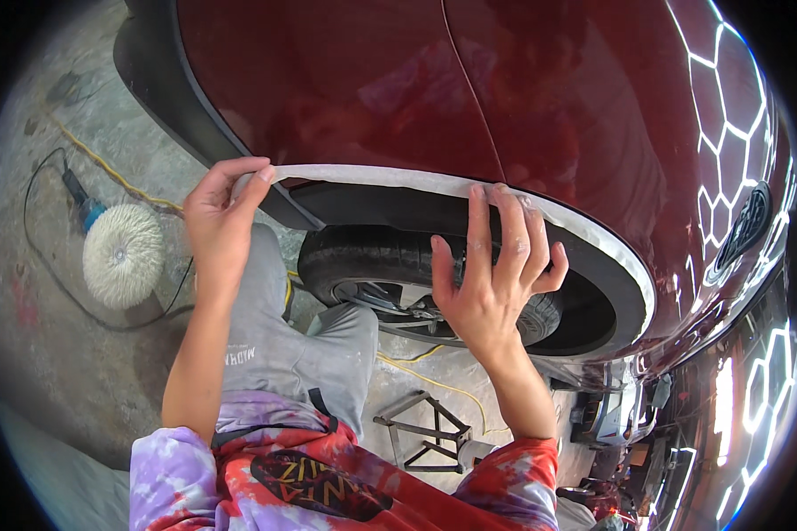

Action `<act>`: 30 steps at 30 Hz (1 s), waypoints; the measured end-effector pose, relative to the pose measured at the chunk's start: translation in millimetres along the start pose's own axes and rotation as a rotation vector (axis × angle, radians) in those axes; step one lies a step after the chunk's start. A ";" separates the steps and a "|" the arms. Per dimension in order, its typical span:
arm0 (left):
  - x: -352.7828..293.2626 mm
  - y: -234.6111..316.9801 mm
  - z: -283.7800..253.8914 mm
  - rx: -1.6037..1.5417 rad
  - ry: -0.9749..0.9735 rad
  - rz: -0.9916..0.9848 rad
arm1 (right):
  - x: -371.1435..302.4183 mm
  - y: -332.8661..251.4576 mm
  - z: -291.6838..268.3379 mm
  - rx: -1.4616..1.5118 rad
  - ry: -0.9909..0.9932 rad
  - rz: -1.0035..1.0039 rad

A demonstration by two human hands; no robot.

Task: The person polishes a red car using a power buffer and applies a strip of tape to the wheel arch trim by hand.

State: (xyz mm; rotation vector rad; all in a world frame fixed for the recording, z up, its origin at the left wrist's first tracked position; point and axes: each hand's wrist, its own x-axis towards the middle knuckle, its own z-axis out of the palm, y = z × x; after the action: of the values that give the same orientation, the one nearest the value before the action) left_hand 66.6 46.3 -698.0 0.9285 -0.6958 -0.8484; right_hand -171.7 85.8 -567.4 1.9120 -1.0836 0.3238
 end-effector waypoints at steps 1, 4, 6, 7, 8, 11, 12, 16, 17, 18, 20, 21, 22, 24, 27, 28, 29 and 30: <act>-0.2 -2.3 0.6 0.000 -0.001 -0.019 | 1.2 -0.4 -0.3 0.006 -0.008 0.006; -1.0 -9.6 2.3 -0.005 0.001 -0.027 | 3.6 -1.5 -0.2 0.003 -0.010 -0.010; -2.2 -13.3 5.1 -0.010 0.001 -0.018 | 7.0 -0.4 -0.9 -0.007 -0.008 -0.026; -2.9 -13.9 7.1 -0.014 -0.007 -0.013 | 8.9 0.0 -1.9 -0.018 -0.006 -0.039; -3.7 -14.7 8.6 -0.018 -0.015 -0.006 | 10.4 -0.1 -2.7 -0.017 -0.009 -0.039; -6.6 -18.9 8.9 -0.023 -0.019 -0.037 | 12.6 -2.1 -2.0 -0.009 -0.010 -0.025; -8.0 -19.5 9.3 -0.019 -0.018 -0.039 | 12.8 -2.3 -0.9 -0.014 0.003 -0.031; -12.2 -20.3 12.6 0.021 -0.012 -0.055 | 12.7 -10.0 1.1 -0.004 0.003 -0.004; -12.3 -21.3 13.4 0.029 -0.014 -0.057 | 13.3 -12.8 3.2 0.006 0.004 -0.005; -12.1 -22.0 14.4 0.036 -0.006 -0.057 | 14.7 -15.6 6.2 0.022 0.000 -0.018; -11.9 -23.7 17.7 0.001 -0.004 -0.061 | 15.7 -20.0 8.2 0.036 -0.007 -0.030; -12.1 -24.7 18.1 0.004 0.002 -0.066 | 16.0 -22.3 9.0 0.032 -0.006 -0.037; -12.8 -25.5 18.7 0.010 0.007 -0.066 | 16.1 -24.2 10.9 0.030 -0.004 -0.045; -14.2 -26.7 20.0 0.006 0.005 -0.051 | 16.2 -30.0 14.2 0.040 -0.015 -0.060; -15.9 -27.7 23.0 -0.011 0.041 -0.025 | 17.5 -40.9 22.3 0.040 -0.016 -0.100; -16.4 -27.6 23.9 -0.006 0.041 -0.028 | 17.0 -43.9 26.4 0.033 -0.008 -0.126; -16.8 -27.4 24.6 -0.003 0.040 -0.021 | 16.4 -46.3 29.2 0.027 -0.013 -0.140; -17.2 -27.4 25.7 -0.001 0.038 -0.014 | 16.1 -49.5 32.0 0.032 -0.017 -0.138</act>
State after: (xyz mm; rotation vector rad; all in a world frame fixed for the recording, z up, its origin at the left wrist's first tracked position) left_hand 28.7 41.7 -713.7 0.9475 -0.6566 -0.8408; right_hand -129.1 62.3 -604.4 2.0094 -0.9568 0.2490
